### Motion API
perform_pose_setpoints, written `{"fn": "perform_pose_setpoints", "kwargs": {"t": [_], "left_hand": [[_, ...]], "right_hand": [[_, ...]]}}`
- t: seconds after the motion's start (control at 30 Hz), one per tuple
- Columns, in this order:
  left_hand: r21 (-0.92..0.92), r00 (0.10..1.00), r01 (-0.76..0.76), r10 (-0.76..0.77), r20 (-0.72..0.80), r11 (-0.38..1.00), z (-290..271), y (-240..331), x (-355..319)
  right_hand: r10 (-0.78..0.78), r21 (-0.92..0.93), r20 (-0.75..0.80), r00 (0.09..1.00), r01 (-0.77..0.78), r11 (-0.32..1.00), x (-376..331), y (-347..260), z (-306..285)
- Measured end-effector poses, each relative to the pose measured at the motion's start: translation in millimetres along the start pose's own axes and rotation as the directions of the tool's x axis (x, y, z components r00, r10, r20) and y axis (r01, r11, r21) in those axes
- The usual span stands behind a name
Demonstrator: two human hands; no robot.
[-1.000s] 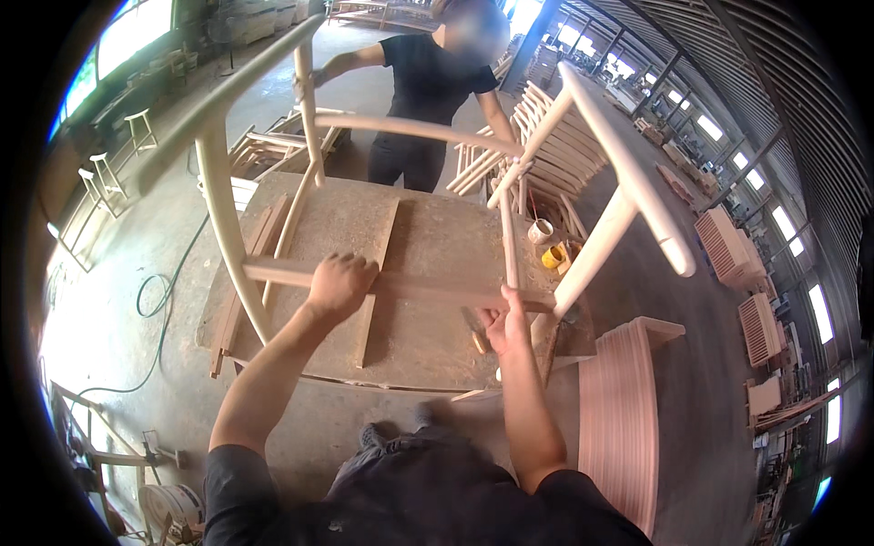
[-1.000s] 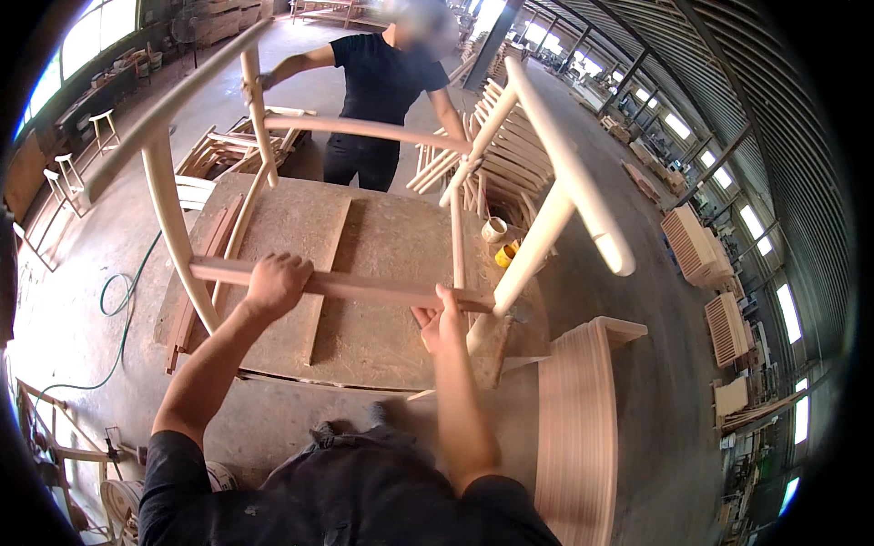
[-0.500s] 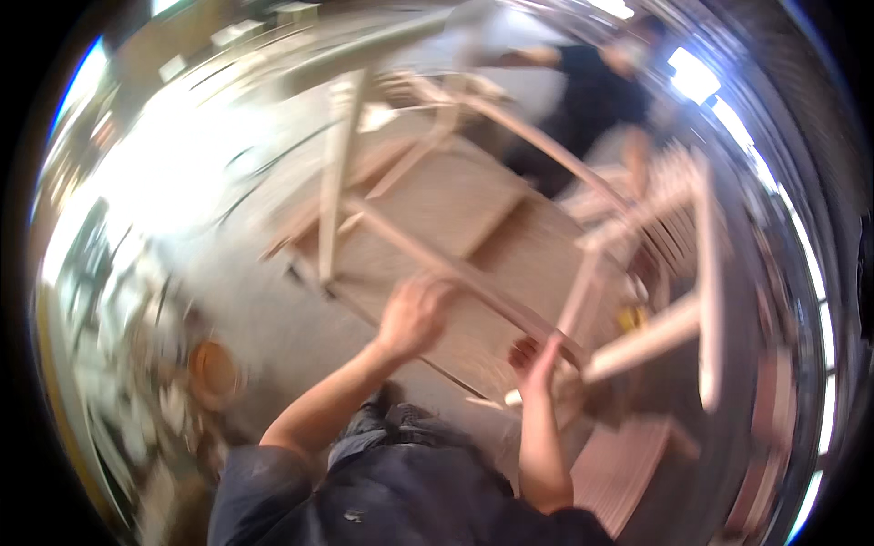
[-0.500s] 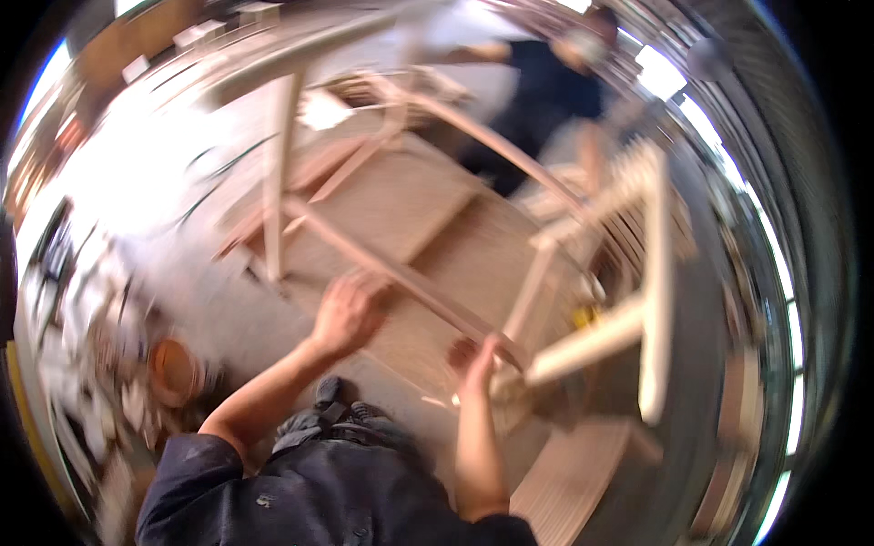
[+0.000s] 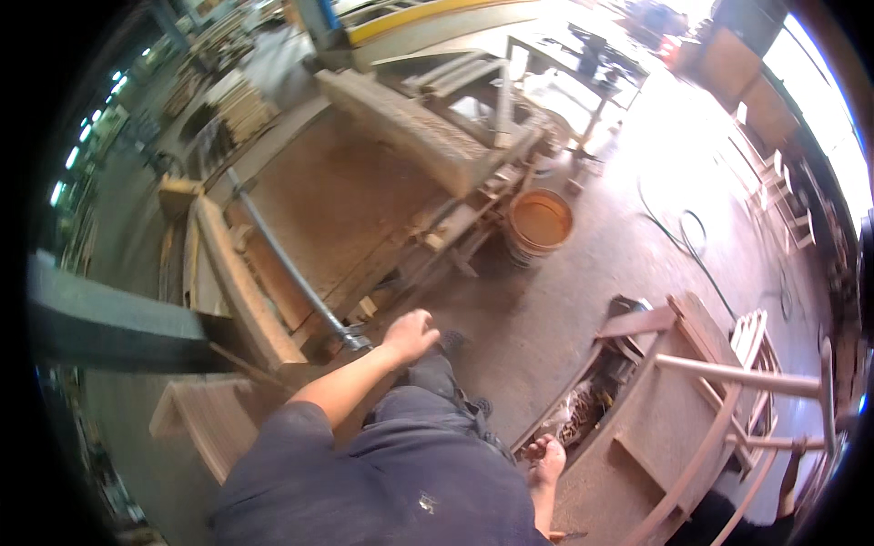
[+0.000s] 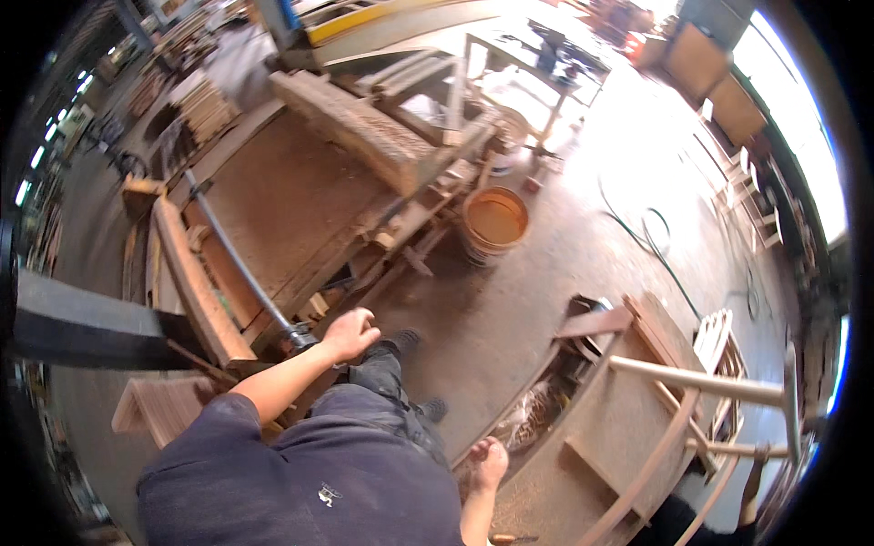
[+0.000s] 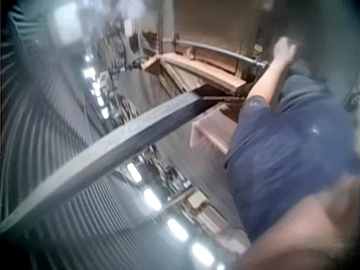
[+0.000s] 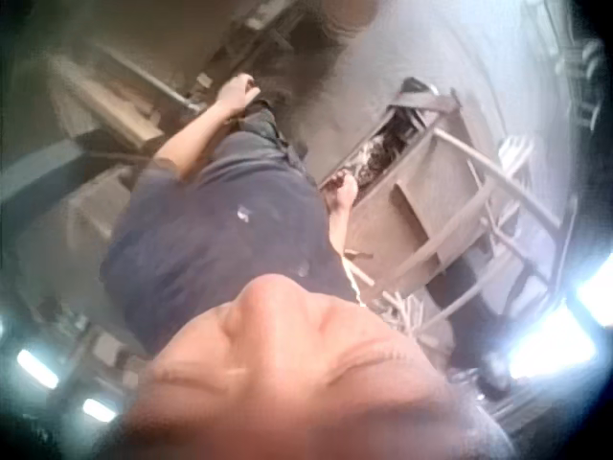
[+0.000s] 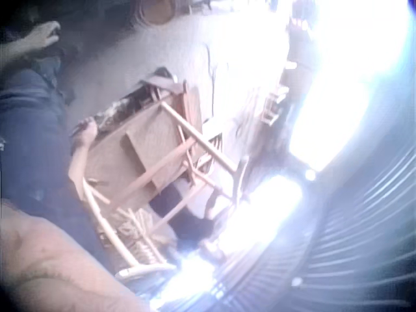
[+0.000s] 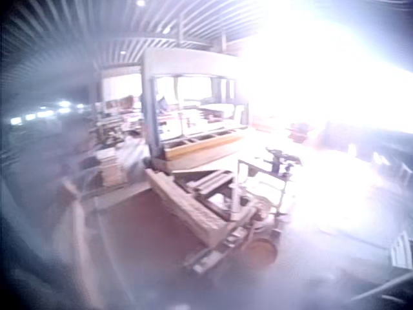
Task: The person assembles a wooden chair frame in a workshop. They use a large metal pipe clamp to secure the chair legs and backrest together, tightening the clamp with both hands. Another person is seen working on a similar chair nearby. The camera wearer also handles a pencil and a wooden plank during the process.
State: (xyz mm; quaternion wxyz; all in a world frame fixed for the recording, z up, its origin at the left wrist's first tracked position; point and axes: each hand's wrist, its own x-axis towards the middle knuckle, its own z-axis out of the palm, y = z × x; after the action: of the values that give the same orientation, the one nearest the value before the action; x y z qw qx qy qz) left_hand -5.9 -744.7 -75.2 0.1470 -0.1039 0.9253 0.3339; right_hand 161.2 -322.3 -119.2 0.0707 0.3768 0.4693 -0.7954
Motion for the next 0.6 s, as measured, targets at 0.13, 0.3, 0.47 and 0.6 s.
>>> {"fn": "perform_pose_setpoints", "kwargs": {"t": [0.13, 0.3, 0.47, 0.6], "left_hand": [[-0.055, 0.684, 0.241, -0.209, -0.699, 0.969, -62.3, -130.0, 15.5], [-0.455, 0.167, 0.762, -0.819, -0.549, 0.461, -161.9, -251.0, 61.3], [-0.480, 0.314, 0.654, -0.788, -0.530, 0.584, -173.9, -356.6, 95.7], [-0.490, 0.418, 0.566, -0.743, -0.523, 0.663, -211.4, -371.5, 96.5]], "right_hand": [[-0.004, -0.282, -0.069, 0.998, -0.016, 0.959, 21.0, -36.3, 51.9], [0.032, -0.475, 0.026, 0.999, -0.016, 0.880, 61.9, -25.2, 124.5], [0.099, -0.688, 0.276, 0.956, 0.125, 0.715, 70.9, 13.7, 221.1], [0.419, -0.893, 0.450, 0.788, 0.383, 0.238, 45.3, 39.6, 323.6]]}}
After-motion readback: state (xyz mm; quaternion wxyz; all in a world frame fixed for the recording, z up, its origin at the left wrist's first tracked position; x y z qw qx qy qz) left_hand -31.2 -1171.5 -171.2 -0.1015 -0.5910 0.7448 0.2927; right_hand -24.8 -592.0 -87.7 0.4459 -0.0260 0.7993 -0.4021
